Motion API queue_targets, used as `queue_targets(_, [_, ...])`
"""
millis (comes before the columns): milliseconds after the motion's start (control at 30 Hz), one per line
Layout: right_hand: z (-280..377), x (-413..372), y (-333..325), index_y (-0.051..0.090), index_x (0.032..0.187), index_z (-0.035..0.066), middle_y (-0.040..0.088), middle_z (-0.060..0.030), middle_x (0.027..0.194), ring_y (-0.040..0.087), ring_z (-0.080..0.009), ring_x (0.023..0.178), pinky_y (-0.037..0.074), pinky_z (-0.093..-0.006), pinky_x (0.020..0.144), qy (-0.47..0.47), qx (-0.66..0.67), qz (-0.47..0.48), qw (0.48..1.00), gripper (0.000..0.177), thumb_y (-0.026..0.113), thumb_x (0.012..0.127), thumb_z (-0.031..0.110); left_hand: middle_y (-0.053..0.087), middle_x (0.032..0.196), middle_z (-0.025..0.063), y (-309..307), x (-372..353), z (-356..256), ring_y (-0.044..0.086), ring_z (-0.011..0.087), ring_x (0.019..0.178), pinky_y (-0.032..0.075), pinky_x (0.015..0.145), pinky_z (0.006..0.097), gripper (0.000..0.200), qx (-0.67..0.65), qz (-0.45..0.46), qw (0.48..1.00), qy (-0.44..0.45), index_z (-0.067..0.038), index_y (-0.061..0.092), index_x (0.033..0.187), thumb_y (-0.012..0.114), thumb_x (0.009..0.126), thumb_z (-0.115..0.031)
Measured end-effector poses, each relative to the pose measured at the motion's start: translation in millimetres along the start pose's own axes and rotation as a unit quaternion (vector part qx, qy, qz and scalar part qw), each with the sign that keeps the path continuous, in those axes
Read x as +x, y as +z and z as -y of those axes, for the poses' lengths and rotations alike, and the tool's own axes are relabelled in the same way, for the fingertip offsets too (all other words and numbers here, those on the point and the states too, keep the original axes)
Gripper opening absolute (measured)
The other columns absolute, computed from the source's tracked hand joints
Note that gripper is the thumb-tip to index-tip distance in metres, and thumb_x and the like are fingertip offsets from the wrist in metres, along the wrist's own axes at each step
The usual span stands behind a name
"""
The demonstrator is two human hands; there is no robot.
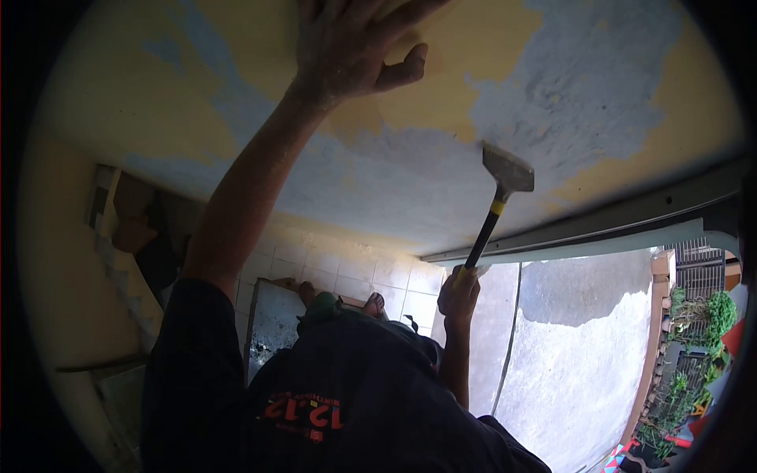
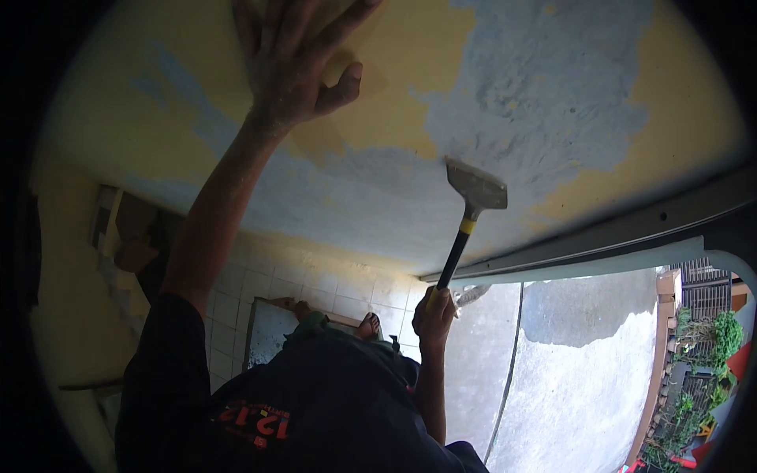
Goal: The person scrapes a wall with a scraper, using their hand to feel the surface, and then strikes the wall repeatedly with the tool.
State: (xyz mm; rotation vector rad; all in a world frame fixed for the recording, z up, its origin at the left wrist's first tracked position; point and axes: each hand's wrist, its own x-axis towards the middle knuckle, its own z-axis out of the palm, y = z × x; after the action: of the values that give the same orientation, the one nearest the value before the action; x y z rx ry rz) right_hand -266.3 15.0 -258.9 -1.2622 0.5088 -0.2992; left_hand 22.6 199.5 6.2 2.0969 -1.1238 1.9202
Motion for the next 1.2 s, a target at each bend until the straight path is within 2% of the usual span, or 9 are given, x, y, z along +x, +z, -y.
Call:
queue_targets(100, [22.4, -11.5, 8.5, 0.044, 0.075, 0.011, 0.036, 0.0026, 0.048, 0.035, -0.0069, 0.033, 0.025, -0.0219, 0.031, 0.067, 0.004, -0.01, 0.998, 0.053, 0.034, 0.098, 0.056, 0.026, 0.155, 0.0118, -5.2, -5.9, -6.7, 0.017, 0.037, 0.144, 0.002, 0.109, 0.0698, 0.056, 0.001, 0.037, 0.999, -0.01, -0.027, 0.047, 0.141, 0.038, 0.09, -0.051])
queue_targets(233, [-5.5, 0.1, -7.0, 0.044, 0.074, 0.01, 0.037, 0.0021, 0.049, 0.034, -0.0066, 0.034, 0.025, -0.0218, 0.031, 0.001, 0.005, 0.008, 1.0, 0.052, 0.034, 0.099, 0.054, 0.026, 0.155, 0.0113, -3.1, -1.8, -6.6, 0.017, 0.0374, 0.144, 0.002, 0.109, 0.0703, 0.056, 0.009, 0.042, 0.999, -0.012, -0.028, 0.045, 0.141, 0.038, 0.09, -0.051])
queue_targets(333, [31.6, -4.2, 11.2, 0.043, 0.072, 0.01, 0.037, 0.0023, 0.05, 0.035, -0.0066, 0.036, 0.025, -0.0218, 0.033, 0.031, -0.017, -0.004, 0.999, 0.052, 0.034, 0.1, 0.052, 0.024, 0.156, 0.0108, -3.9, -3.8, -5.9, 0.017, 0.0372, 0.144, 0.001, 0.109, 0.0706, 0.057, 0.023, 0.051, 0.998, -0.015, -0.03, 0.044, 0.142, 0.038, 0.09, -0.052])
queue_targets(367, [11.9, 3.5, 4.3, 0.043, 0.073, 0.01, 0.037, 0.0028, 0.051, 0.036, -0.0064, 0.037, 0.026, -0.0216, 0.035, -0.032, -0.091, -0.005, 0.995, 0.051, 0.034, 0.1, 0.052, 0.024, 0.156, 0.0108, -3.2, -3.6, -8.7, 0.017, 0.0372, 0.144, 0.001, 0.109, 0.0706, 0.057, 0.022, 0.049, 0.998, -0.014, -0.03, 0.044, 0.142, 0.038, 0.09, -0.052])
queue_targets(400, [12.4, -5.5, 4.2, 0.042, 0.073, 0.01, 0.036, 0.0032, 0.052, 0.036, -0.0059, 0.039, 0.027, -0.022, 0.036, 0.032, -0.031, -0.004, 0.999, 0.051, 0.033, 0.101, 0.051, 0.024, 0.156, 0.0107, -3.0, -2.5, -9.5, 0.017, 0.0371, 0.144, 0.002, 0.109, 0.0706, 0.056, 0.019, 0.057, 0.998, -0.018, -0.03, 0.045, 0.142, 0.039, 0.09, -0.051])
queue_targets(500, [-13.1, -2.3, -2.1, 0.043, 0.073, 0.012, 0.036, 0.0038, 0.054, 0.035, -0.0073, 0.04, 0.026, -0.0238, 0.036, -0.038, -0.128, -0.012, 0.991, 0.053, 0.031, 0.099, 0.056, 0.026, 0.155, 0.0109, -4.0, 1.1, -9.4, 0.017, 0.037, 0.144, 0.002, 0.109, 0.0706, 0.056, 0.009, 0.063, 0.998, -0.023, -0.03, 0.045, 0.141, 0.039, 0.089, -0.05])
queue_targets(733, [-4.0, -8.0, 9.1, 0.041, 0.072, 0.012, 0.036, 0.004, 0.049, 0.035, -0.006, 0.035, 0.027, -0.022, 0.032, 0.018, -0.007, 0.035, 0.999, 0.052, 0.034, 0.099, 0.055, 0.027, 0.155, 0.0111, -1.7, -1.7, -8.0, 0.017, 0.0368, 0.144, 0.002, 0.109, 0.0699, 0.056, 0.003, 0.061, 0.998, -0.024, -0.029, 0.046, 0.141, 0.038, 0.09, -0.05])
queue_targets(1067, [-12.6, -3.6, 4.4, 0.046, 0.079, 0.012, 0.037, 0.0035, 0.05, 0.036, -0.0078, 0.034, 0.027, -0.0227, 0.031, 0.029, 0.005, 0.057, 0.998, 0.049, 0.034, 0.099, 0.055, 0.028, 0.154, 0.0119, 1.7, 1.5, -7.0, 0.018, 0.0358, 0.144, 0.001, 0.111, 0.0667, 0.057, 0.022, 0.026, 0.999, -0.003, -0.026, 0.048, 0.14, 0.037, 0.091, -0.053])
queue_targets(1200, [-4.1, -4.5, 16.8, 0.045, 0.079, 0.013, 0.036, 0.0042, 0.05, 0.035, -0.0066, 0.034, 0.026, -0.0221, 0.031, 0.003, -0.002, 0.019, 1.0, 0.048, 0.033, 0.099, 0.055, 0.029, 0.153, 0.0119, -8.9, -0.3, -13.3, 0.019, 0.0356, 0.144, 0.001, 0.111, 0.0658, 0.057, 0.037, 0.028, 0.999, -0.02, -0.025, 0.05, 0.139, 0.037, 0.092, -0.055])
